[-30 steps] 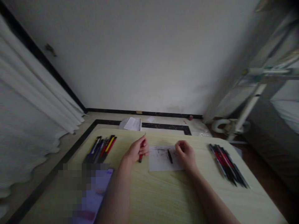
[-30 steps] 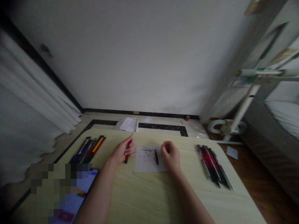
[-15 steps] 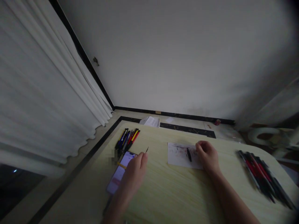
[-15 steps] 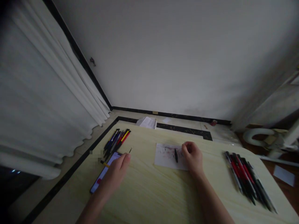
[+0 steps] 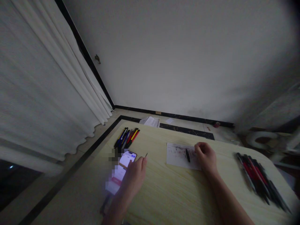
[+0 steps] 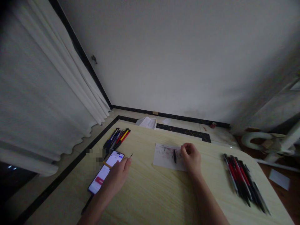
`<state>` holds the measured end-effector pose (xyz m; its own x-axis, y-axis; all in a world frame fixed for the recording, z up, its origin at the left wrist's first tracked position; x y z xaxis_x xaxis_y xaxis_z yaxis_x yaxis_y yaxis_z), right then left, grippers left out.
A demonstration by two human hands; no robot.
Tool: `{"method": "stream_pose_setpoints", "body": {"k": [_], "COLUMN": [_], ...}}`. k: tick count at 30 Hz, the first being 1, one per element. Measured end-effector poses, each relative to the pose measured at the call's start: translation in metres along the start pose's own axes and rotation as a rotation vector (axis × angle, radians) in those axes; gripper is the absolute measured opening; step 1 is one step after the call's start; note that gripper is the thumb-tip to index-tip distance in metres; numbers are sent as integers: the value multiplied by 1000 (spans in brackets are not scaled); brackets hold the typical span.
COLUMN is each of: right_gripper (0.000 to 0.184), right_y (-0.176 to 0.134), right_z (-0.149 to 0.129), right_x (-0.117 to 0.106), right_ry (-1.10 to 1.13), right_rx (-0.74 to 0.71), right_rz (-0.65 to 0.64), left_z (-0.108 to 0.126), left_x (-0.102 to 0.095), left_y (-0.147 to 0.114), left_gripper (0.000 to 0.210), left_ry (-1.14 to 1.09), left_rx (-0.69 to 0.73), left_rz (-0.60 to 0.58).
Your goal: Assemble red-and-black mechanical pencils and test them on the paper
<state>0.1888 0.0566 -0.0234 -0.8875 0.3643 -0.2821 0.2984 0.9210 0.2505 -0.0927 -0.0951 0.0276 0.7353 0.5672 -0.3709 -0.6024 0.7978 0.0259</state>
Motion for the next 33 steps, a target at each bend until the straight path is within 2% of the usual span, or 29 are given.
{"method": "stream_pose_setpoints", "body": {"k": [5, 10, 17, 27, 30, 33], "right_gripper": [20, 18, 13, 8, 8, 9], "right_y": [0, -1, -1, 0, 0, 1], "right_z": [0, -5, -13, -13, -12, -12], "right_x": [0, 1, 3, 6, 7, 7], "right_ry": [9, 48, 81, 62, 70, 67], "right_rx": [-1, -24, -35, -28, -20, -17], "right_rz": [-6, 13, 25, 41, 42, 50], "left_z": [11, 15, 18, 31, 28, 22], "left_x": [-3, 8, 61, 140, 155, 160], "left_y": [1, 1, 22, 57, 64, 70], "left_gripper": [16, 12, 34, 35, 32, 28], "left_ry": [7, -272, -497, -965, -1085, -1159], "left_rx": [-10, -127, -324, -603, -632, -641], "left_rz": [30, -63, -305, -596, -658, -666]}}
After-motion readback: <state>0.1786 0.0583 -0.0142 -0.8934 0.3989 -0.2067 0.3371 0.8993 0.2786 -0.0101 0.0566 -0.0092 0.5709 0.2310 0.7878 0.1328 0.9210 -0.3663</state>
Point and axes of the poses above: each hand's wrist, its own y-axis towards the middle knuckle, its own x-axis out of the palm, z = x × y, the point moved 5 cm from there along y, towards the middle knuckle, and after that the axes turned 11 degrees about z, right-handed, at the moved point
